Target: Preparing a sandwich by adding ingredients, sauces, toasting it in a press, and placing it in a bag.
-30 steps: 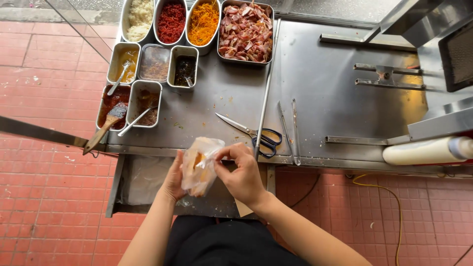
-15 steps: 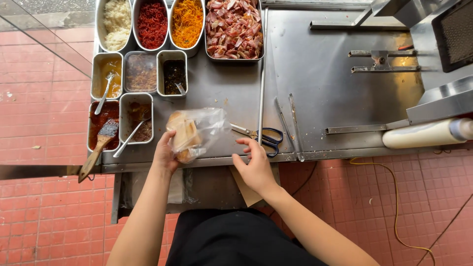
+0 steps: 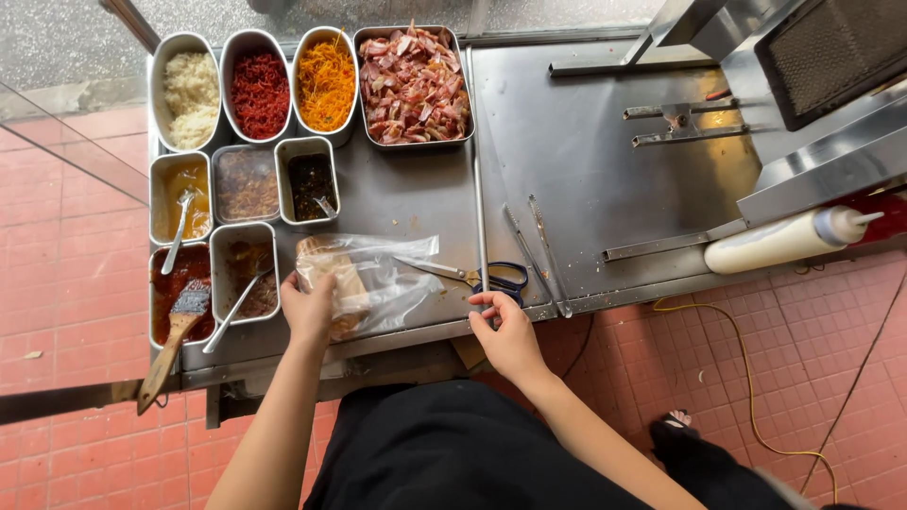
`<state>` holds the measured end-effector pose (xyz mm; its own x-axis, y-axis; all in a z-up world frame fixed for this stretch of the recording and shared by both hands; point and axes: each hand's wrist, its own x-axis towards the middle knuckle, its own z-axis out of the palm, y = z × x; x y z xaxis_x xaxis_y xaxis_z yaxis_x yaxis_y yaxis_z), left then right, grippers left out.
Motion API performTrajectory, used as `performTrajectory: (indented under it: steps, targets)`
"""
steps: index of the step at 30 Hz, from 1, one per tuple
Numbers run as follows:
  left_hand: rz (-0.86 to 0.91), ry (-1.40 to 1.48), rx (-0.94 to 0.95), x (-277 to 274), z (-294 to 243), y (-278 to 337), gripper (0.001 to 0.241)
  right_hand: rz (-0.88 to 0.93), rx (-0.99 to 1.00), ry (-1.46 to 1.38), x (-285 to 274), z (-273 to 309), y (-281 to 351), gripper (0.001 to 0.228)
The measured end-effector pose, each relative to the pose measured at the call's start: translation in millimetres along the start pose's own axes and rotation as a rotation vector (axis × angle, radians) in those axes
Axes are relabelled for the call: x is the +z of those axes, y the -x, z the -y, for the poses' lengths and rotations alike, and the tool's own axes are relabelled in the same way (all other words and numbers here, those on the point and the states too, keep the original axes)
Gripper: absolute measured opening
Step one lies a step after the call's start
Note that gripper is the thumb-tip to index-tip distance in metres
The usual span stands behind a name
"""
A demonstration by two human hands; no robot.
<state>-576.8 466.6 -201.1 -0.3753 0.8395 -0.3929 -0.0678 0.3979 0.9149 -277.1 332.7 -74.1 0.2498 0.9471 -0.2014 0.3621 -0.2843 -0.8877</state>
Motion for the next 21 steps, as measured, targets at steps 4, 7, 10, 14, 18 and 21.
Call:
performTrajectory:
  steps: [4, 7, 10, 14, 18, 21]
  targets:
    - [-0.044, -0.435, 0.344, 3.7, -9.9, 18.1, 0.071, 0.007, 0.013, -0.013, 6.8, -1.8, -5.9, 0.024]
    - [-0.070, -0.812, 0.493, 6.1, -56.4, 50.1, 0.069, 0.019, -0.002, -0.003, 13.8, 0.7, -10.7, 0.024]
    - [-0.005, -0.981, 0.474, 3.3, -74.1, 59.3, 0.063, 0.015, -0.024, 0.007, 22.0, 4.3, -13.3, 0.024]
    - [0.088, -1.103, 0.834, -0.7, -79.0, 69.0, 0.054, 0.009, 0.017, -0.021, 28.1, 15.8, -8.1, 0.025]
    - [0.333, -1.072, 0.743, -1.2, -97.4, 95.9, 0.044, -0.054, 0.054, -0.052, 33.3, 12.6, 4.6, 0.024]
    - [0.519, -0.979, 0.777, 0.8, -111.4, 110.3, 0.045, -0.128, 0.079, -0.105, 34.3, 3.2, 19.9, 0.023]
